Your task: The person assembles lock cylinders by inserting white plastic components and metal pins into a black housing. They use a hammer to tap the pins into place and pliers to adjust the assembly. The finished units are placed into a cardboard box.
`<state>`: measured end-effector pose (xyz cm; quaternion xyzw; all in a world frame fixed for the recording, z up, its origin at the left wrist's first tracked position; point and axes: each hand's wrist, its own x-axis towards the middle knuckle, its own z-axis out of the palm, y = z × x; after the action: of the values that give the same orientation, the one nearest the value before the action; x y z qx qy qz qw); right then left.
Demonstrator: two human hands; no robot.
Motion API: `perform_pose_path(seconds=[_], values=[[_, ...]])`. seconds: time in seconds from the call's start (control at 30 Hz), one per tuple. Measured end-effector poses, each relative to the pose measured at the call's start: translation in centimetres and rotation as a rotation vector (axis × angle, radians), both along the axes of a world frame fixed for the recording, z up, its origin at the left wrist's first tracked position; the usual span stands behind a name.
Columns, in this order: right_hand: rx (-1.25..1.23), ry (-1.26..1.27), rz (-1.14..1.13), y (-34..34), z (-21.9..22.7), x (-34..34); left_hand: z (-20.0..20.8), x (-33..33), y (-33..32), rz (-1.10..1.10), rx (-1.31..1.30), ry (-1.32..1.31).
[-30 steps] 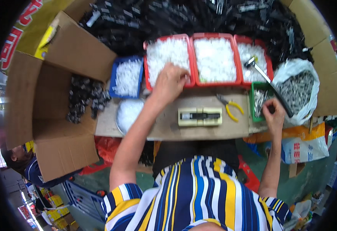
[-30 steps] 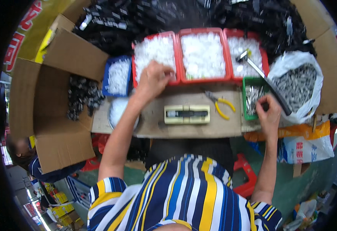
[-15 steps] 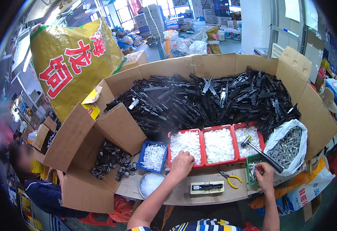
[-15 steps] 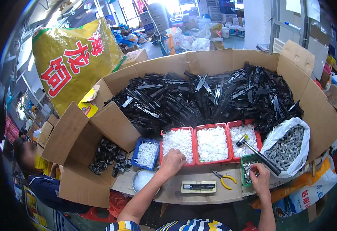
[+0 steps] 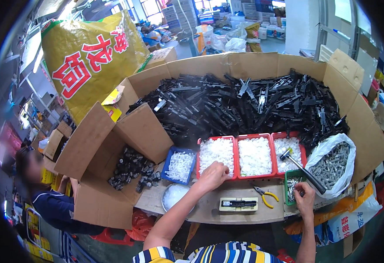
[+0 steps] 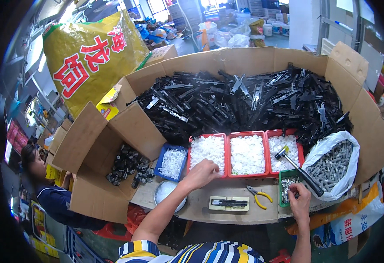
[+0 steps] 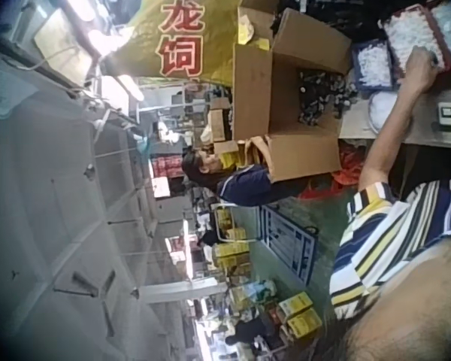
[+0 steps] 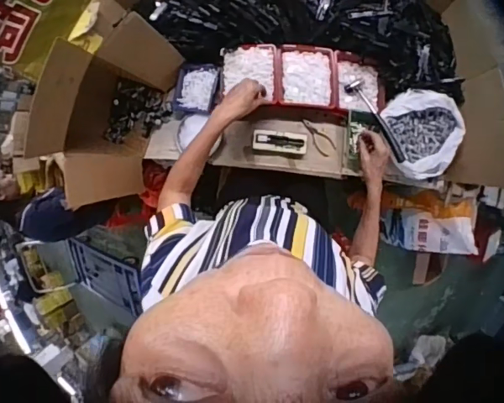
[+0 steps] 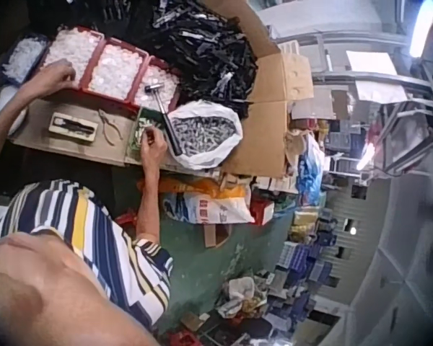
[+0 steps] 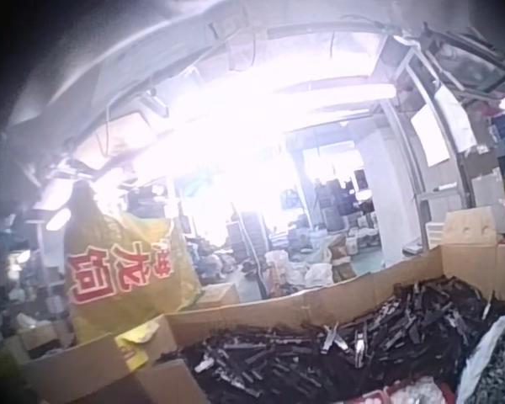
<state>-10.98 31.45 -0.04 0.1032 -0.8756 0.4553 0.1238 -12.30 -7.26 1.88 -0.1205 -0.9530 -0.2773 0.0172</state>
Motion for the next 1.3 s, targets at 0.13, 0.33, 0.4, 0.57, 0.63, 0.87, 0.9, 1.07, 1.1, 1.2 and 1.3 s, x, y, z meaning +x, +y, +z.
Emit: perform_pose_path(seconds=[0.13, 0.33, 0.4, 0.57, 0.63, 0.87, 0.9, 1.07, 1.1, 1.2, 1.3], values=[[0.024, 0.002, -0.004, 0.3, 0.1, 0.2, 0.4, -0.3, 0.8, 0.018, -0.007, -0.054], [0.021, -0.031, -0.022, 0.8, -0.5, 0.0, -0.7, 0.5, 0.3, 0.034, 0.182, 0.023], [0.045, 0.019, 0.041, -0.4, 0.2, -0.2, -0.4, 1.7, 0.1, 0.109, 0.31, 0.049], [-0.033, 0.083, 0.175, -6.1, 4.7, 1.4, 0.2, 3.5, 2.9, 0.192, 1.104, -0.375], [-0.083, 0.07, 0.284, -9.1, 4.9, 1.9, -1.0, 4.7, 3.5, 0.203, 1.24, -0.391], [-0.129, 0.055, 0.504, -14.3, 5.7, 2.4, -2.1, 6.6, 5.1, 0.11, 1.801, -0.509], [-0.125, 0.064, 0.516, -14.4, 5.9, 2.4, -2.5, 6.8, 4.8, 0.078, 1.793, -0.512], [-0.109, 0.103, 0.532, -14.6, 6.0, 2.5, -2.8, 6.9, 5.1, 0.059, 1.833, -0.516], [-0.111, 0.101, 0.531, -14.6, 6.0, 2.5, -2.7, 6.9, 5.2, 0.06, 1.824, -0.526], [-0.128, 0.099, 0.523, -14.4, 5.9, 2.5, -2.1, 6.8, 6.1, 0.028, 1.828, -0.464], [-0.126, 0.094, 0.52, -14.0, 5.9, 2.5, -2.5, 6.8, 6.4, -0.021, 1.827, -0.399]])
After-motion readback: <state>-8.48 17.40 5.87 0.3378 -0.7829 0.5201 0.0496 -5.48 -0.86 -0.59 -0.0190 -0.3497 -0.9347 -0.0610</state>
